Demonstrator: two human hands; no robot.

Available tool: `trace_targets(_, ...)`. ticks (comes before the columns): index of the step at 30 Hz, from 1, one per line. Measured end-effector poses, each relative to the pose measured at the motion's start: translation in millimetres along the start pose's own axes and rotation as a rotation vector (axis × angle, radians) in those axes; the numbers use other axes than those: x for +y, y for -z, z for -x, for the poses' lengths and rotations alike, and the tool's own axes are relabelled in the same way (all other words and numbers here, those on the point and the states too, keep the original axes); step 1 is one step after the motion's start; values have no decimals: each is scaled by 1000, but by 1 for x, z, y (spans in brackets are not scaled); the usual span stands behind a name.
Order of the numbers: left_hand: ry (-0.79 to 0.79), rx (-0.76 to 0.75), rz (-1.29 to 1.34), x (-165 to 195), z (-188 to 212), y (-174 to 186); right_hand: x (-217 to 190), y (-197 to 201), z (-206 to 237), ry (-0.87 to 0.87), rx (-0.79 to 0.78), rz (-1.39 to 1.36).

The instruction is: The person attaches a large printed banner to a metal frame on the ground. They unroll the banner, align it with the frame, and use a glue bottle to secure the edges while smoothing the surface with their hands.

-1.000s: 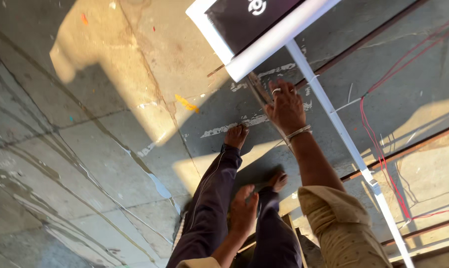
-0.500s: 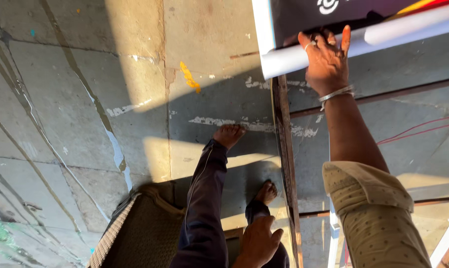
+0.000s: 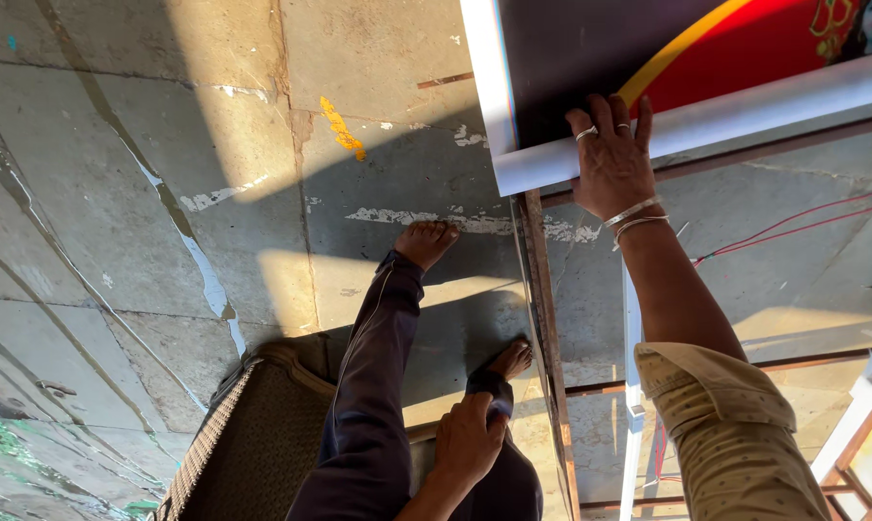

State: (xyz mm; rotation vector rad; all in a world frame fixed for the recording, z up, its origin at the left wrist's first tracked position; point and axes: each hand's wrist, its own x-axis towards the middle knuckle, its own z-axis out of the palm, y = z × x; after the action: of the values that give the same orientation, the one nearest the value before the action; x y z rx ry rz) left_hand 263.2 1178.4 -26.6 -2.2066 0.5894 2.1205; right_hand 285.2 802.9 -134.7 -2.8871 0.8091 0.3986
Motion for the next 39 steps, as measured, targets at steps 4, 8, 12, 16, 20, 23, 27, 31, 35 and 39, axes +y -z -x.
trace_targets(4, -27, 65, -20, 3, -6, -13, -5, -3, 28, -56, -27, 52)
trace_targets(8, 10, 18, -37, 3, -7, -38, -10, -5, 68, -87, -213, 24)
trace_targets(12, -27, 68, -38, 3, -16, -73, -7, -13, 109, -103, -97, 58)
trace_targets(16, -13, 92, 30, 5, -14, -109, -11, -25, 161, -95, -118, 16)
trace_targets(20, -79, 188, 129, 10, -9, -132, -18, -36, 199, -36, -137, 58)
trace_targets(23, -78, 228, 272, 4, -6, -148, -27, -46, 221, 69, -43, 96)
trace_targets(27, -9, 256, 284, -17, 8, -186, -44, -60, 247, 68, -98, 13)
trace_targets(31, -92, 326, 513, -35, 37, -239, -50, -72, 260, 92, -132, 73)
trace_targets(35, -124, 392, 545, -61, 52, -280, -47, -74, 258, 92, -245, 97)
trace_targets(39, -15, 482, 419, -99, 53, -324, -47, -86, 268, 133, -182, 115)
